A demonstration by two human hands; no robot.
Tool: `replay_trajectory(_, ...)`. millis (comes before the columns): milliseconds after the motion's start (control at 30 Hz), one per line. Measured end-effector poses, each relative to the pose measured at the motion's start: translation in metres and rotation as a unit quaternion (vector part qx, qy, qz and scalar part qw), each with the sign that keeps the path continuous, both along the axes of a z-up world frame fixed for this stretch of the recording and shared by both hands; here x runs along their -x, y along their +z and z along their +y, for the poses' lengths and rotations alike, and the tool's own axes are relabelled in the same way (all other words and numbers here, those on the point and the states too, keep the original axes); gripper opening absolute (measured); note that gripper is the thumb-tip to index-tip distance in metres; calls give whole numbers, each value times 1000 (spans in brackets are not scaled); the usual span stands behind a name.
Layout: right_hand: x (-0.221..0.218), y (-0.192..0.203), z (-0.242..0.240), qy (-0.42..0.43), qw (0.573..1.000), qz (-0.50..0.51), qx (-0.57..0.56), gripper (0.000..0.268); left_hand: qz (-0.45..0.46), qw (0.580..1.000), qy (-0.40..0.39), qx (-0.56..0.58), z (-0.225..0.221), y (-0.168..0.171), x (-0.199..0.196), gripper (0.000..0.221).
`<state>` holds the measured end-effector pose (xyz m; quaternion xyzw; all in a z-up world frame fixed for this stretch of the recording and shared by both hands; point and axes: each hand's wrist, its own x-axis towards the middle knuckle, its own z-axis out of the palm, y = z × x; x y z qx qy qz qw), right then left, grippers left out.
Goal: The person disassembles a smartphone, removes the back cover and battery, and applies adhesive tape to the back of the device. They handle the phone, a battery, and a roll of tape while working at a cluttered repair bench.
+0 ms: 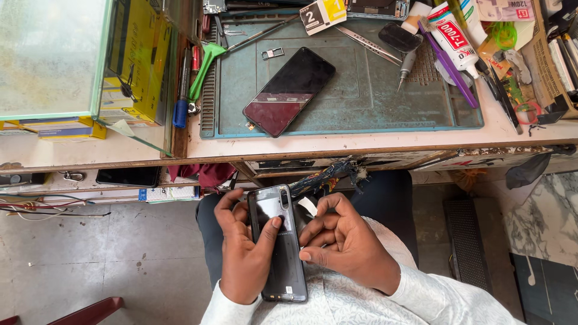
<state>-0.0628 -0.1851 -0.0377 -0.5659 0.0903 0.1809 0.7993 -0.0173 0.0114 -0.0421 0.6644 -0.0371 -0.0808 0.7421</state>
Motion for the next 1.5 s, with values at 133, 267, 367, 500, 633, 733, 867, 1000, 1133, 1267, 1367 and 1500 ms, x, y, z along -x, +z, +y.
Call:
replay_trajectory(133,0,0,2,-6,1000,-2,-17,58,-136,974,-1,-181,5,6,6,32)
replay_trajectory(267,0,-1,3,-2,1000,-9,-28,57,-88,973,-4,-211,6,17,12,14)
replay_trajectory(367,0,-1,3,3,1000,-20,-22,57,-22,981,4,-193,2,24,13,12)
replay_trajectory(500,-1,0,4,-1,1000,-26,-13,56,-104,973,2,-205,2,26,13,17)
replay_trajectory(633,-1,2,4,-4,999,-39,-9,56,-74,983,-6,-167,3,20,14,24)
replay_trajectory(733,0,2,5,0,999,-42,0,56,-32,990,-18,-133,4,13,13,26)
replay_trajectory(867,4,1,5,11,998,-66,-8,50,-12,991,-38,-128,12,5,12,29)
replay_trajectory(1000,1,-5,5,9,990,-114,-87,30,64,997,-43,-4,16,-6,12,30)
replay_trajectory(1133,-6,-13,-1,-11,986,-126,-111,17,124,986,-46,106,19,-17,15,29)
replay_trajectory(1267,-9,-18,-7,-12,981,-169,-91,18,174,972,-34,156,21,-24,16,29)
replay_trajectory(1367,-8,-19,-9,-9,979,-185,-85,18,173,973,-37,151,20,-24,16,28)
replay_trajectory(1500,-8,-21,-10,-26,981,-171,-85,19,168,975,-40,137,18,-21,15,28)
